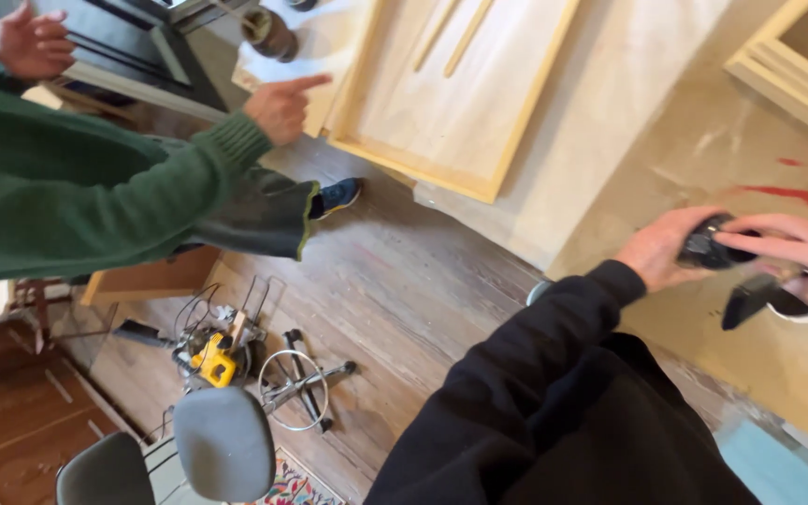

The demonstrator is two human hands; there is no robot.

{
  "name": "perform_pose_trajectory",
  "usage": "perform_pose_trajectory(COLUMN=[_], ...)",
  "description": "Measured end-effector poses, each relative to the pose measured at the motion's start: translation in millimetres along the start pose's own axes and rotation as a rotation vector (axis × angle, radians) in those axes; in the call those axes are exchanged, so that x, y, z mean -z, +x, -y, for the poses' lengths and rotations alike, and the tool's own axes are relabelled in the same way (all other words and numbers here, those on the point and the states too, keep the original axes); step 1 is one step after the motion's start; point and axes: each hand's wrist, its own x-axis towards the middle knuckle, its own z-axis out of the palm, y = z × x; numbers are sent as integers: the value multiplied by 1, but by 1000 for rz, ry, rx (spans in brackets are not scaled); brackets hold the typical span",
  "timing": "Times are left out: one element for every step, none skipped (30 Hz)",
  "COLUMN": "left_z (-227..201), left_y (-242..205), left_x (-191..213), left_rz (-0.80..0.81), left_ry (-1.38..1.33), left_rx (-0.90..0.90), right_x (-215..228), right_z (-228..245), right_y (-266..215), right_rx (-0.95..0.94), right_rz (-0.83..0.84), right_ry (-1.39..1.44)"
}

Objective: Apply black paint to the edges of a wooden frame using a foam brush.

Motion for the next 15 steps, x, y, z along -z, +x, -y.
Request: perform_pose_trajectory(left_z=[-4,-5,-6,-6,-9,-12,-15,-7,1,7,12,16,20,26,31], left_y=[-1,-1,-1,-2,0,-2,-4,-3,-3,-5,-2,-3,-3,-4,-5], left_x=[2,2,1,6,7,9,11,8,4,-3,-3,-5,-6,-8,-9], left_rz=[24,29,22,0,-11,-7,-3,-6,-16,-26,-30,-2,26,19,3], left_ry=[-10,-16,-17,-7,0,7,14,23,22,15,17,13,9,14,25], left_rx=[51,40,37,42,41,41,41,32,5,-18,-23,5,32,32,8], right_x=[1,3,4,3,4,1,-1,-8,-14,-21,-23,-28,-32,-29,-27], right_z=[37,66,95,124,123,121,120,117,114,111,113,115,118,136,155], right_y=[1,4,6,16,15,14,13,9,6,-1,-3,-7,-11,-8,-5], right_rx=[3,1,117,248,259,245,232,242,177,106,112,67,22,30,106], right_rz=[116,106,72,51,55,15,-25,-30,-123,-213,-214,-284,-356,-353,-330], right_ry=[-132,-139,-357,-570,-572,-589,-605,-608,-662,-714,-718,-769,-820,-819,-784])
